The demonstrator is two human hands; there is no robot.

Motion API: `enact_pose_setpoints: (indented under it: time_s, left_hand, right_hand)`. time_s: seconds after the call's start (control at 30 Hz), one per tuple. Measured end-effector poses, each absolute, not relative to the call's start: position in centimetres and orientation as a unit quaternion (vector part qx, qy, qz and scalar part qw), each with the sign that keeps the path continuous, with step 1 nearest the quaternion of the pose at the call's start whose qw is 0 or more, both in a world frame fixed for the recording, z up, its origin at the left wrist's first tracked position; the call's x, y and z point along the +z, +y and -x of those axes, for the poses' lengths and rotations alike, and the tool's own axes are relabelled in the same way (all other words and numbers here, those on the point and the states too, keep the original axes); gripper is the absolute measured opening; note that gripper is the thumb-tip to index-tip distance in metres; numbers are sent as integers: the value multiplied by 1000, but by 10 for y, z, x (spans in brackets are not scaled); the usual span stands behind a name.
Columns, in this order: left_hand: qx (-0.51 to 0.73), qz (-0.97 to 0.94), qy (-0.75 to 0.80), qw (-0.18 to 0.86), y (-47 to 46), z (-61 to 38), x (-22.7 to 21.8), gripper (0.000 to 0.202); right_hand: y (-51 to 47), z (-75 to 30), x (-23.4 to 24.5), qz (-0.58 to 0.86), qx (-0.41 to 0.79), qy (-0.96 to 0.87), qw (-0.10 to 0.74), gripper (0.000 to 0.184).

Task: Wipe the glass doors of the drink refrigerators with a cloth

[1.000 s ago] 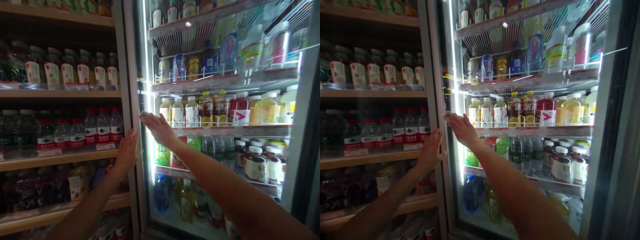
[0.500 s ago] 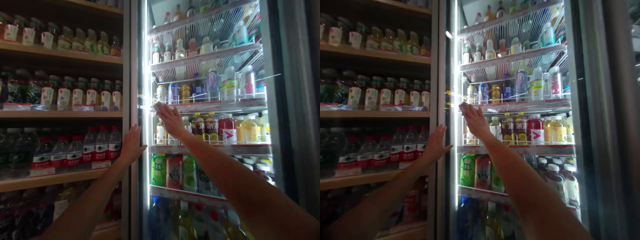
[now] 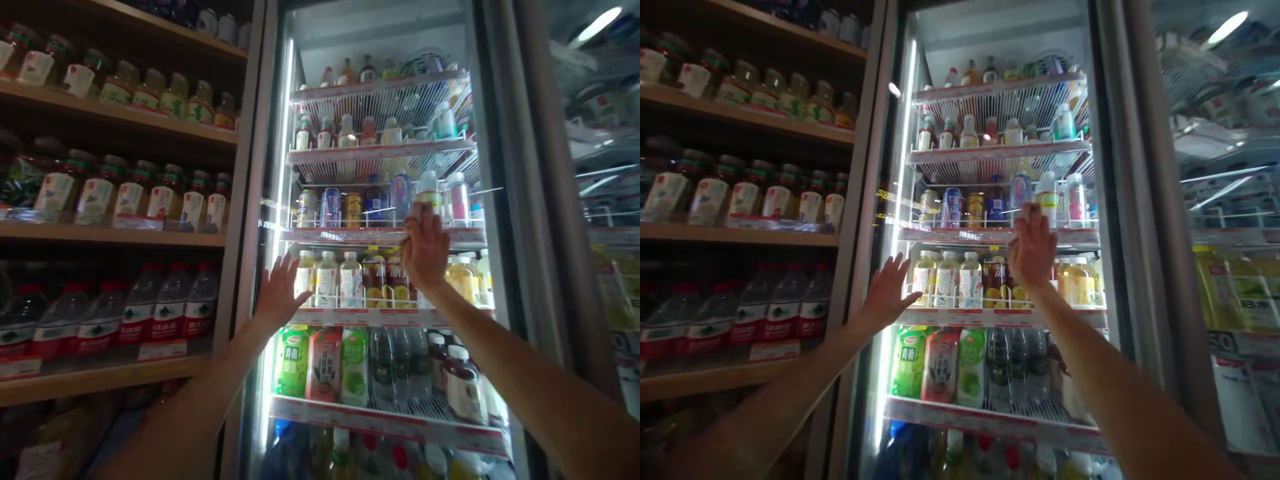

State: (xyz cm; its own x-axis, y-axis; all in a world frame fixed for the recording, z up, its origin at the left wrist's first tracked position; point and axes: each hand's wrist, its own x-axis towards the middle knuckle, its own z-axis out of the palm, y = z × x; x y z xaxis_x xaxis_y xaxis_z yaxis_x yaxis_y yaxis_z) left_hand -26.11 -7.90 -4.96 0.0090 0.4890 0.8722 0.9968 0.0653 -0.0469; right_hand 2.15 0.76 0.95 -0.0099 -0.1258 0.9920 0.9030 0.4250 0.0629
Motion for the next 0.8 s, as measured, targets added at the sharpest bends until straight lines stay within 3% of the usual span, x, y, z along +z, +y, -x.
enact_pose_setpoints:
  time_s: [0.2, 0.47, 0.57, 0.7, 0.8]
  left_hand:
    - [-384, 569, -610, 396, -58, 218, -42, 76]
    - [-360, 571, -630, 385, -60, 217, -40, 77]
    - [-364, 568, -625, 393, -58, 217, -41, 76]
    - [-372, 569, -609, 409, -57, 221, -40, 76]
    - [-369, 575, -609, 403, -58, 222, -41, 77]
  right_hand:
    - [5, 10, -43, 203, -497, -696, 476, 46]
    - [16, -125, -12, 460, -362, -472, 659, 50]
    - [12, -91, -23, 422, -394, -531, 621, 48]
    - [11, -39, -38, 261, -474, -668, 510, 47]
    - [15, -64, -35, 288, -466, -639, 539, 47]
